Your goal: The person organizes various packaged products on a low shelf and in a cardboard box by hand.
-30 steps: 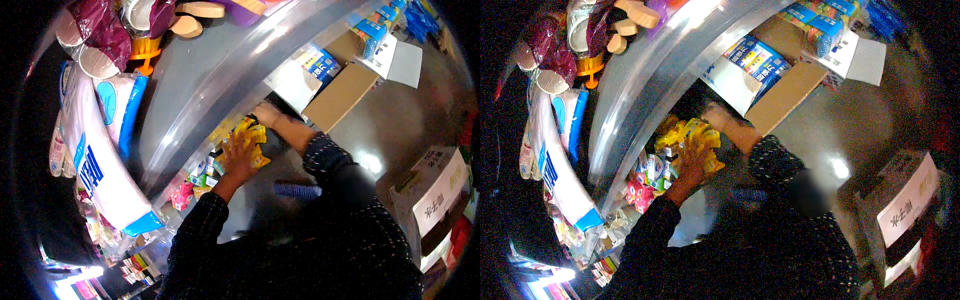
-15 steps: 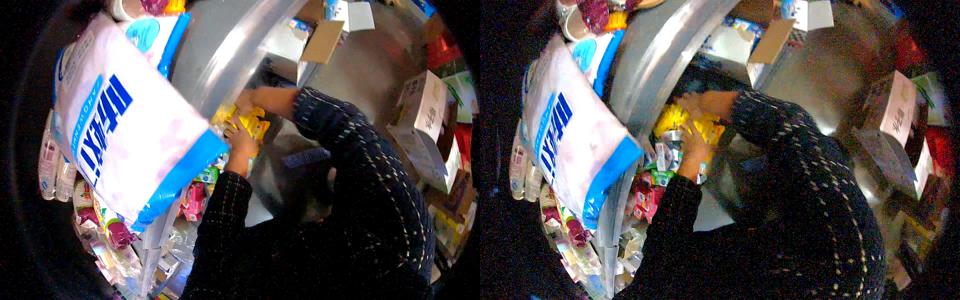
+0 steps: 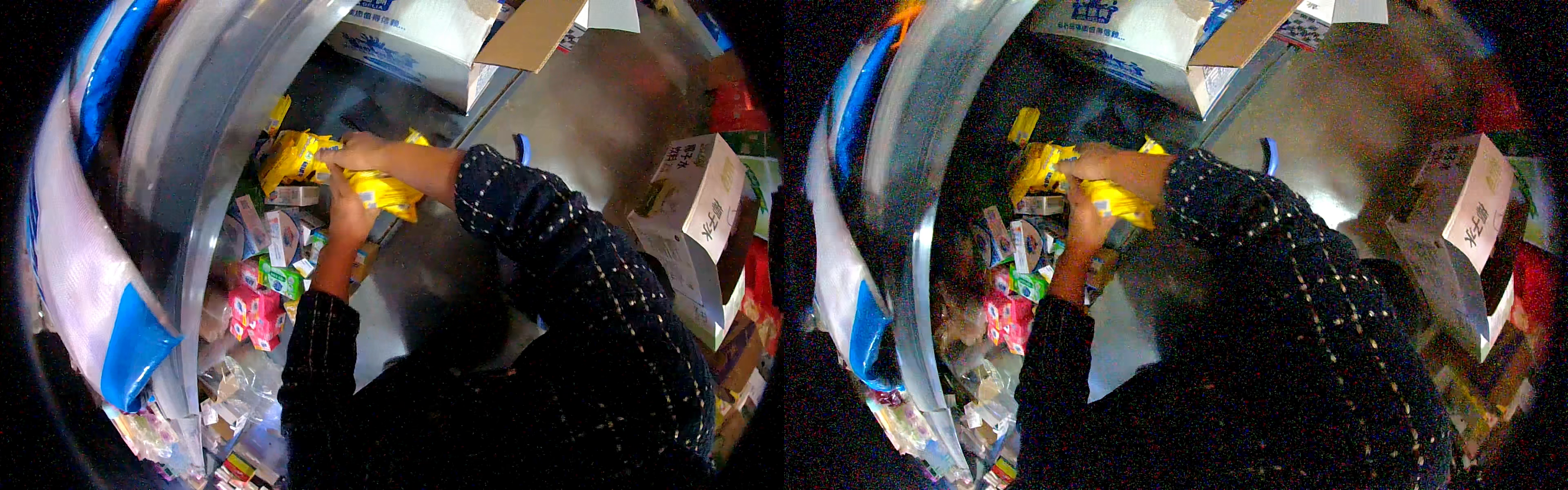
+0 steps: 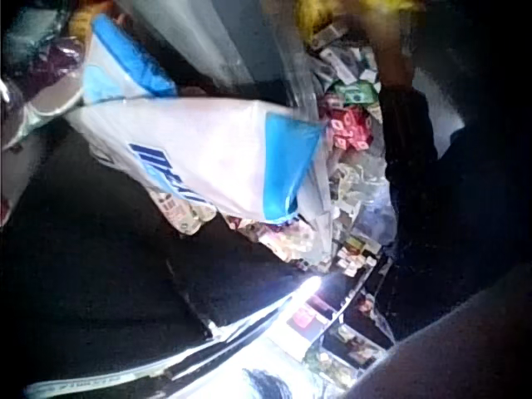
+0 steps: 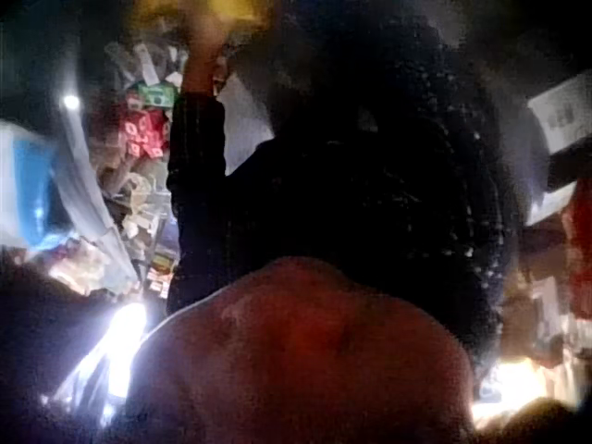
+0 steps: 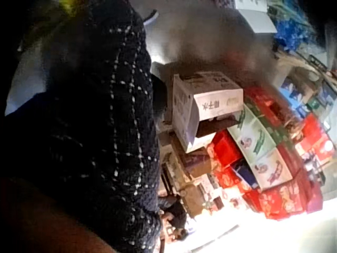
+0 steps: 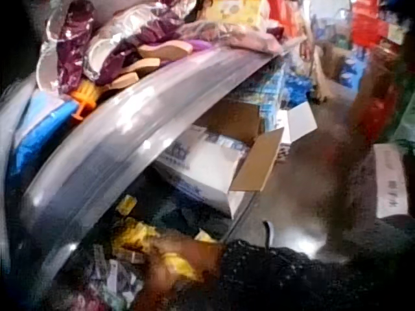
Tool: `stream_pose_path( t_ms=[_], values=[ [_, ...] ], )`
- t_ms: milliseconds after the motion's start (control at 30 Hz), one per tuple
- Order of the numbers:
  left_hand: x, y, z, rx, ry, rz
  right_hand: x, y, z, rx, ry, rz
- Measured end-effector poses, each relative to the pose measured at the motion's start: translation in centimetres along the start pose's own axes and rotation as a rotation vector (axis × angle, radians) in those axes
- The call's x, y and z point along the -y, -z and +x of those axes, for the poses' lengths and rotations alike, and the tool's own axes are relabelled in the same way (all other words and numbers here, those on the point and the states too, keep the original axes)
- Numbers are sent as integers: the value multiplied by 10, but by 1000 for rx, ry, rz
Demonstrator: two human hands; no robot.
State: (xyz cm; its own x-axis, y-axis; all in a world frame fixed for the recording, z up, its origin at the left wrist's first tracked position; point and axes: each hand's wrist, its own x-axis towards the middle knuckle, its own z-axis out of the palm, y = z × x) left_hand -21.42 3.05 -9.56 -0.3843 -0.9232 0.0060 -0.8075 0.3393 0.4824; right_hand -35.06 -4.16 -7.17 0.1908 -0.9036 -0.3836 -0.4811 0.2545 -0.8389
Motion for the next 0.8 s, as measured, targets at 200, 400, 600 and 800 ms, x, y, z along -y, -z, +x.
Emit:
stream_pose_path(
  t_ms=[200,400,600,800],
  values=[
    [55,-11,65,-335,-117,317,18,22,72,1,68,-297],
    [33,28,108,-240,142,291,-5,75,67,-394,317,-456],
    [108,51,91,-234,262,490,-31,35,-5,-328,271,-970],
    [94,38,110,-129,240,272,-21,37,20,-188,235,-680]
  ],
)
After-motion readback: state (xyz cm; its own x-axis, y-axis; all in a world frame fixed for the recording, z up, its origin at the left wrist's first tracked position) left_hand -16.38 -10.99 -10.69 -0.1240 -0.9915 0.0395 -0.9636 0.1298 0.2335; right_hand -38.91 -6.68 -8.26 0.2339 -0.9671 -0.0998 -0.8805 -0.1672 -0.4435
